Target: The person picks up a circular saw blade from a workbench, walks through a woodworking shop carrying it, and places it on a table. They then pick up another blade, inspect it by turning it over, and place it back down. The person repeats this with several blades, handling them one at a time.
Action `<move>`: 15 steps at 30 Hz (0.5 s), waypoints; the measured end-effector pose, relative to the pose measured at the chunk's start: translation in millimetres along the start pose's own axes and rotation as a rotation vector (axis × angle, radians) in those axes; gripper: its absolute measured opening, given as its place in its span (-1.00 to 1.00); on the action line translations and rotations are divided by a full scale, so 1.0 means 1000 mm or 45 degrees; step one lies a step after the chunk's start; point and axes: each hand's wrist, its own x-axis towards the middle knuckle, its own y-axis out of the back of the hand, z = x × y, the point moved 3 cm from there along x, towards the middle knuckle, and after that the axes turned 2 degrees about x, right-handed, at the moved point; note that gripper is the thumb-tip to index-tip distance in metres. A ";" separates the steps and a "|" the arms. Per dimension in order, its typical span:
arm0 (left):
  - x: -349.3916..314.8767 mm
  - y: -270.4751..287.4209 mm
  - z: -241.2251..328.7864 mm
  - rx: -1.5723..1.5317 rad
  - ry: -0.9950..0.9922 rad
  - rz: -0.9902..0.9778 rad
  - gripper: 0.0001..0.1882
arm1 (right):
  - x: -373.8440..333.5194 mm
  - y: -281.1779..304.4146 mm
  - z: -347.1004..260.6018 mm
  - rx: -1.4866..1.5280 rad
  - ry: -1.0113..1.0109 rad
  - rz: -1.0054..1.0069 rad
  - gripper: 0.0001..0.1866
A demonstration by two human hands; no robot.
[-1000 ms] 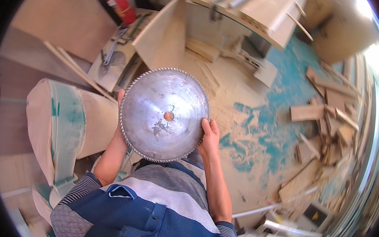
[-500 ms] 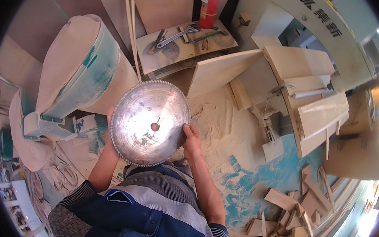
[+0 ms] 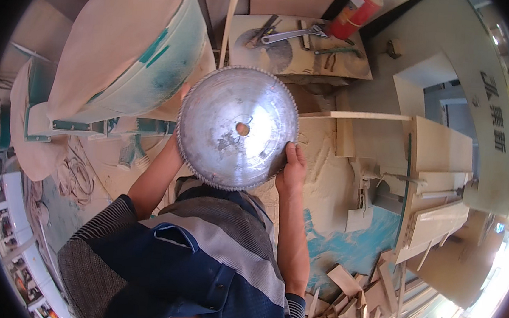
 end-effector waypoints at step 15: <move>0.070 0.019 0.054 0.051 0.113 -0.009 -0.05 | 0.073 -0.037 0.013 -0.002 -0.151 0.070 -0.64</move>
